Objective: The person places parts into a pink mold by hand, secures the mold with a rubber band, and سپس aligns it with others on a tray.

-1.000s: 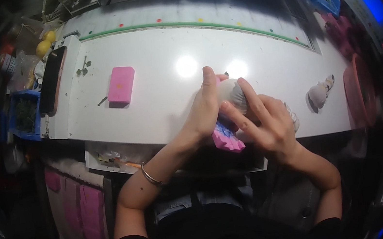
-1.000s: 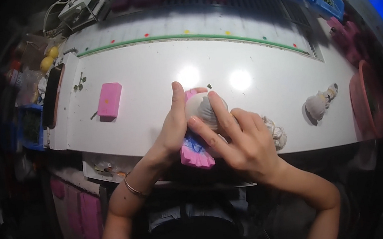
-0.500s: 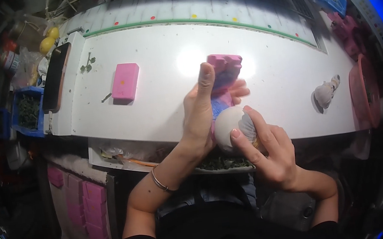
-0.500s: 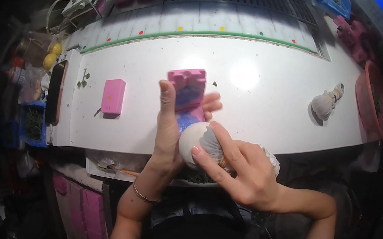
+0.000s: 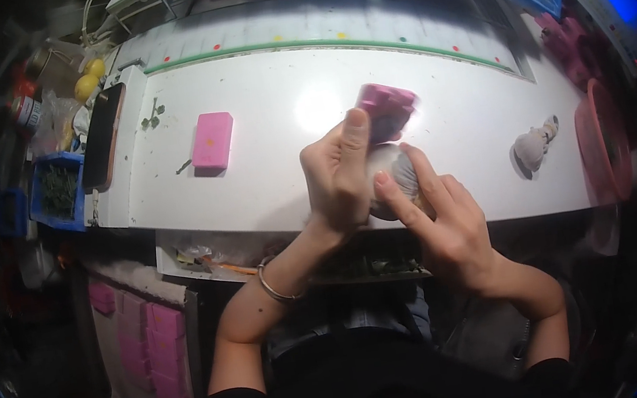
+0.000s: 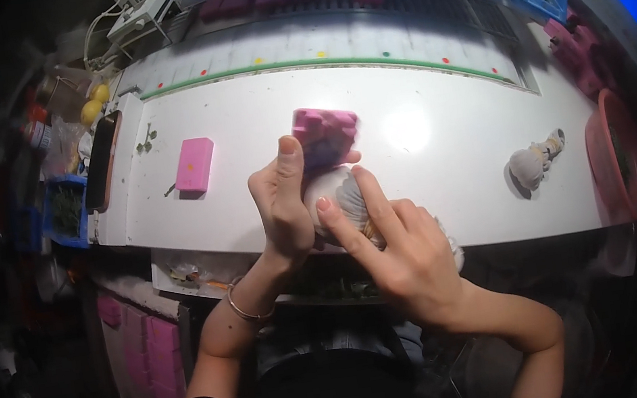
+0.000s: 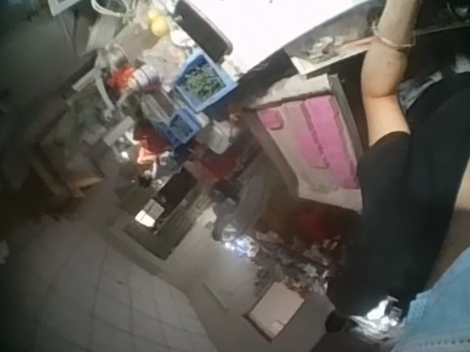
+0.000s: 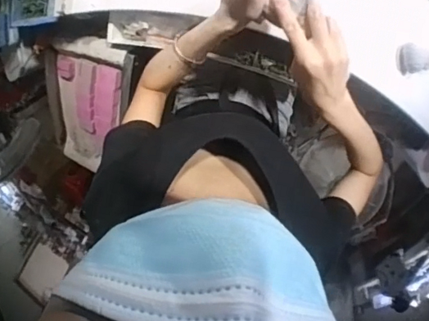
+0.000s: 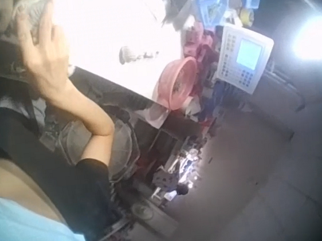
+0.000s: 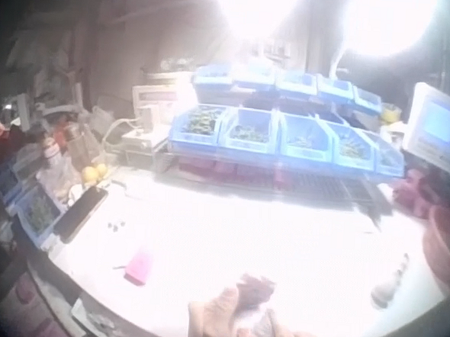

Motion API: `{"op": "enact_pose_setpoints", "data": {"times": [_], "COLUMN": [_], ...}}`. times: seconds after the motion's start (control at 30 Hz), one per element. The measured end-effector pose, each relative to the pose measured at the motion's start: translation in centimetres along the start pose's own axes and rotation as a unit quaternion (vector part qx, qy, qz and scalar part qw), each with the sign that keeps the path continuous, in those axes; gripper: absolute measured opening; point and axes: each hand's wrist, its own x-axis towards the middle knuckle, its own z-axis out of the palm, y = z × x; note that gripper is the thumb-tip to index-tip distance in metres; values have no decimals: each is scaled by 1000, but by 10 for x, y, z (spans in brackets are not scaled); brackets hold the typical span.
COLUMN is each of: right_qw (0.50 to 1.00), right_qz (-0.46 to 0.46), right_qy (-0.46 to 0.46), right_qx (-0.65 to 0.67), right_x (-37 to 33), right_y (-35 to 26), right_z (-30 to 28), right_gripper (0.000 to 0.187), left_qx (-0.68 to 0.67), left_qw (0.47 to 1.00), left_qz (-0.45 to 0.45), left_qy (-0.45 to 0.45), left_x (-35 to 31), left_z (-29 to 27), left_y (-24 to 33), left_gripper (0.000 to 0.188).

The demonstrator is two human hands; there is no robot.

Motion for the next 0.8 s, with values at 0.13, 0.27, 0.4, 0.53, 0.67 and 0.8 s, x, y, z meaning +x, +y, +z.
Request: {"op": "enact_pose_setpoints", "data": {"times": [0.13, 0.27, 0.4, 0.53, 0.67, 0.8], "right_qw": [997, 992, 999, 992, 994, 944], "right_qz": [4, 38, -8, 45, 74, 166], "right_qy": [-69, 90, 42, -112, -64, 35], "right_qx": [38, 76, 10, 35, -40, 283], "right_x": [4, 0, -1, -6, -15, 15], "right_y": [6, 10, 6, 22, 35, 11], "right_z": [-9, 2, 12, 5, 12, 8], "right_gripper": [59, 56, 57, 68, 78, 75], "left_qx": [53, -18, -42, 61, 13, -100], "left_qw": [997, 1000, 998, 996, 997, 980], "left_qz": [51, 12, 28, 39, -48, -171], "left_qy": [2, 19, 38, 58, 60, -4], "left_x": [-1, 3, 1, -2, 2, -14], "left_z": [-6, -7, 1, -12, -20, -9], "left_y": [-11, -16, -12, -28, -21, -14], "left_gripper": [55, 51, 50, 42, 46, 62]}}
